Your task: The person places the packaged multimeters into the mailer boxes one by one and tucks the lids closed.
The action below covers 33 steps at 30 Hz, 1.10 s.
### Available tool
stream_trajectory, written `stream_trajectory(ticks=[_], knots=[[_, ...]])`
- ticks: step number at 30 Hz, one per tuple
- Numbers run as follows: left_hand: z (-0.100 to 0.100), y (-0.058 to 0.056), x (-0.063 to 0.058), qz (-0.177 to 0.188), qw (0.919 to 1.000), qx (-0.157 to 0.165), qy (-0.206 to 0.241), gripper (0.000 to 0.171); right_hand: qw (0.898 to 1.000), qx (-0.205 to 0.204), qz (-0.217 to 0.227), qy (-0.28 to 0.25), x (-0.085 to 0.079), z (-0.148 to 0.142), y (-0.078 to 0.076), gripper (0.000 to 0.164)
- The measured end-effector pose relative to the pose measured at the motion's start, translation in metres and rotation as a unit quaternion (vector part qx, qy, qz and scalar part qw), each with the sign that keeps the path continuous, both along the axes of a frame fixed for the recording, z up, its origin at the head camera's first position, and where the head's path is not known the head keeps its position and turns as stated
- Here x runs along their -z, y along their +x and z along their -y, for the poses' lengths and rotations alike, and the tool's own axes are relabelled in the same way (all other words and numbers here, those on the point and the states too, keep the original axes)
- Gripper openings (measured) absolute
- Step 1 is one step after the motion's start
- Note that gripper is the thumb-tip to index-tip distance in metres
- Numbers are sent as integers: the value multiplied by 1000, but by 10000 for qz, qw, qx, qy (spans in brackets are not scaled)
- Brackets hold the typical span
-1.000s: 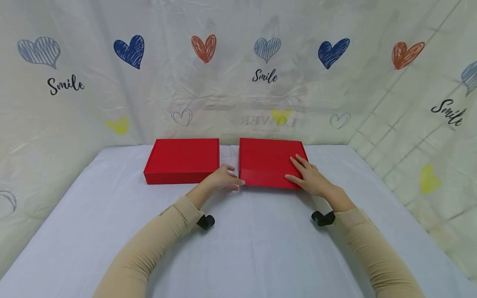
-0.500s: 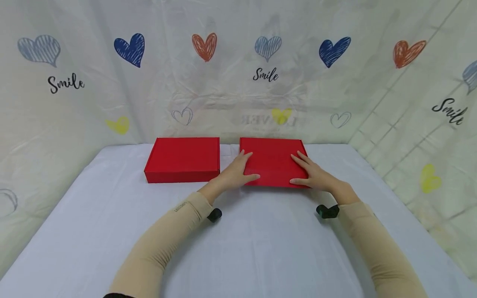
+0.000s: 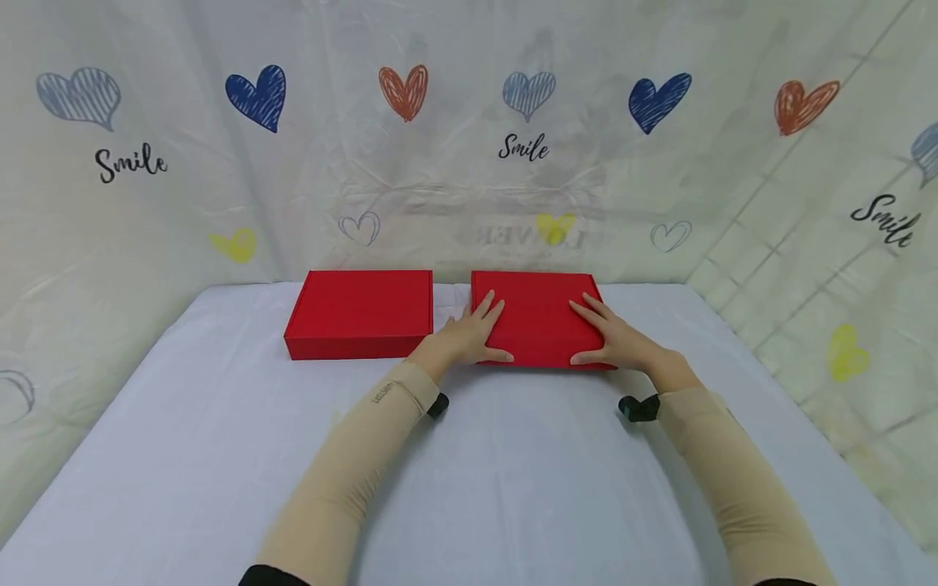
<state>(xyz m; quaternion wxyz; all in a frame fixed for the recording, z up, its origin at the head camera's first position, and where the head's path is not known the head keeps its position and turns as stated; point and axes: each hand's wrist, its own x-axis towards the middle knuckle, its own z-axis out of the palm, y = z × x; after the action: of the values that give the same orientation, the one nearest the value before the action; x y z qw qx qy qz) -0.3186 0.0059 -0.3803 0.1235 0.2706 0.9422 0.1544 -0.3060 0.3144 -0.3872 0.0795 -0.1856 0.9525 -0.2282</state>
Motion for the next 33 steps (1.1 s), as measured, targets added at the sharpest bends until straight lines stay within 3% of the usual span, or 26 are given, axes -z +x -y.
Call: stream_trajectory(ticks=[8,17,24,33], knots=[[1,-5,2,-21,9998,-82,-152,110,9990,19,-178,415,-2,9,-8,105],[-4,-5,2,-85,9995,-212,-219,106,9947,50,-552,864,0,14,-9,100],[-5,-4,1,-155,9992,-246,-280,102,9937,-5,-751,834,2,15,-9,98],[3,-4,-1,-86,9992,-151,-373,107,9977,-19,-317,596,1,1,-9,106]])
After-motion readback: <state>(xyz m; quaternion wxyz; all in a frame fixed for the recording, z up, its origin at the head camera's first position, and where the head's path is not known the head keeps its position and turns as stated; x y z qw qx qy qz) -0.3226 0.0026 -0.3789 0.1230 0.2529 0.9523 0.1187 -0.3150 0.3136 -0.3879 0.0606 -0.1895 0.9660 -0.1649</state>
